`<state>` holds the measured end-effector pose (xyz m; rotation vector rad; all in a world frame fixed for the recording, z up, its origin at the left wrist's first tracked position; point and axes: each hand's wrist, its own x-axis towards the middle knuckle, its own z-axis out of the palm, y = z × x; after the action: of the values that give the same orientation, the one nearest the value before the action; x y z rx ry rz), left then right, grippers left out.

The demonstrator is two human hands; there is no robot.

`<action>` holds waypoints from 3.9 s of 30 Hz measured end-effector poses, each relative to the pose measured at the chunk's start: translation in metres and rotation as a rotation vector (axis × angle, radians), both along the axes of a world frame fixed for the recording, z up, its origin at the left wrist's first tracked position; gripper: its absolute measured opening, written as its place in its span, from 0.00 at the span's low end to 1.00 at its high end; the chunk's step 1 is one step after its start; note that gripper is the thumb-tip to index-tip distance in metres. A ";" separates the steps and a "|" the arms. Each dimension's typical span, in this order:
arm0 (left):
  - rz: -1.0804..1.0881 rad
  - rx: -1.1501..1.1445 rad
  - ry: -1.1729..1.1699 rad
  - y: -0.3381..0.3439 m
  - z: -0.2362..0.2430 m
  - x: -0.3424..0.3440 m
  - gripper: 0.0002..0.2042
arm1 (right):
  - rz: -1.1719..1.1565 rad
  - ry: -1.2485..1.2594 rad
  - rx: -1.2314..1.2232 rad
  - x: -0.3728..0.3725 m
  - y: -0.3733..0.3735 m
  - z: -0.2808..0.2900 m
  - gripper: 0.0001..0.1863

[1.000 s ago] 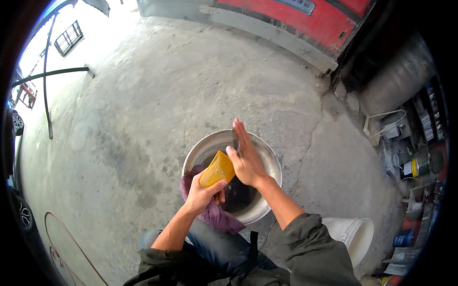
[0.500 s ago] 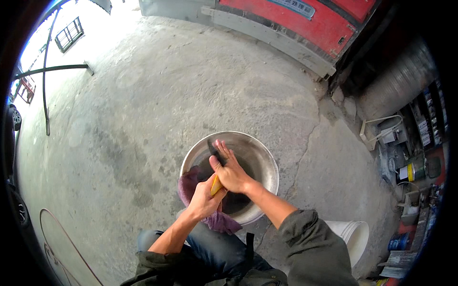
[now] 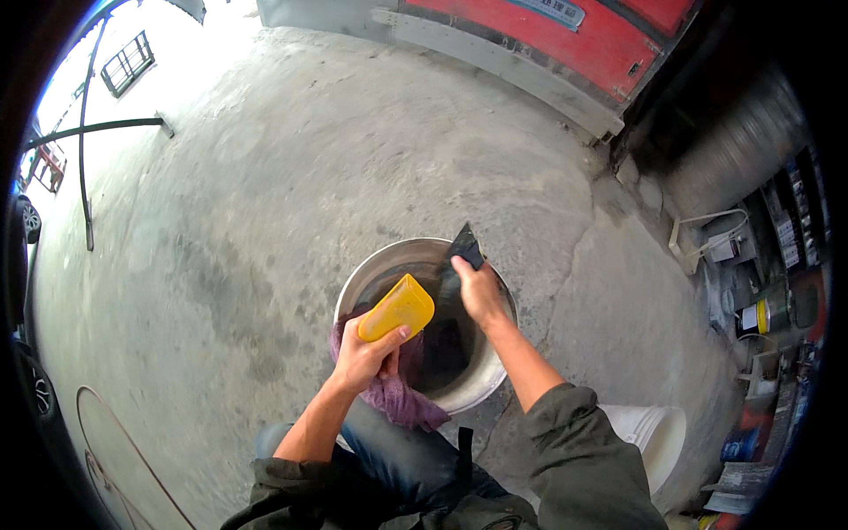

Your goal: The person retrieves a yellow sanding block and a black car part, then sits on the floor to sand the part over a bucket. The person repeatedly rubs the sanding block against the black part, occasionally rinsing the block in the bucket.

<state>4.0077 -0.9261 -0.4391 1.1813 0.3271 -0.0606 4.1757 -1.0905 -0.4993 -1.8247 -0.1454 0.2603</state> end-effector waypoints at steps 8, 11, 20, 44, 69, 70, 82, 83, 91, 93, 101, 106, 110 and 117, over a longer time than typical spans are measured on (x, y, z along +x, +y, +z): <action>0.027 -0.072 0.023 0.010 -0.011 0.001 0.14 | -0.108 0.077 0.385 -0.018 -0.003 0.058 0.10; 0.029 -0.111 0.034 0.011 -0.013 0.001 0.17 | -0.020 0.063 0.401 -0.030 0.007 0.072 0.08; 0.035 0.643 -0.397 -0.004 -0.051 -0.002 0.25 | 0.657 -0.463 -0.344 -0.094 0.063 0.049 0.39; -0.385 0.696 -0.093 0.006 -0.050 -0.007 0.28 | 0.741 -0.385 -0.223 -0.092 0.074 0.051 0.34; -0.159 0.778 -0.046 -0.003 -0.031 0.001 0.22 | 0.650 -0.319 -0.097 -0.090 0.073 0.037 0.36; -0.342 0.640 0.130 -0.003 -0.015 0.005 0.23 | 0.623 -0.283 -0.078 -0.072 0.070 0.032 0.36; -0.051 0.955 -0.336 -0.002 -0.063 0.004 0.28 | 0.638 -0.364 -0.145 -0.095 0.075 0.031 0.33; 0.001 0.976 -0.322 0.004 -0.062 -0.005 0.28 | 0.700 -0.385 -0.114 -0.118 0.083 0.063 0.33; -0.011 0.706 -0.193 -0.002 -0.031 0.004 0.19 | 0.493 -0.241 -0.137 -0.075 0.076 0.034 0.34; 0.038 0.729 -0.285 0.008 -0.047 0.002 0.21 | 0.623 -0.417 -0.069 -0.107 0.082 0.052 0.31; -0.128 0.012 -0.058 0.008 0.001 -0.002 0.27 | 0.444 0.110 0.331 -0.012 0.041 0.011 0.37; -0.054 -0.312 -0.050 0.011 -0.002 -0.005 0.26 | 0.072 0.592 0.924 -0.011 0.002 0.032 0.30; -0.022 -0.404 -0.034 0.014 -0.006 -0.004 0.26 | -0.005 0.686 1.016 -0.016 -0.010 0.046 0.27; 0.032 -0.510 -0.091 0.017 -0.001 0.003 0.29 | -0.110 0.522 0.765 -0.017 -0.015 0.038 0.17</action>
<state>4.0103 -0.9089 -0.4406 0.6713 0.2314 -0.0582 4.1587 -1.1059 -0.4609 -0.9619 0.2019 0.5131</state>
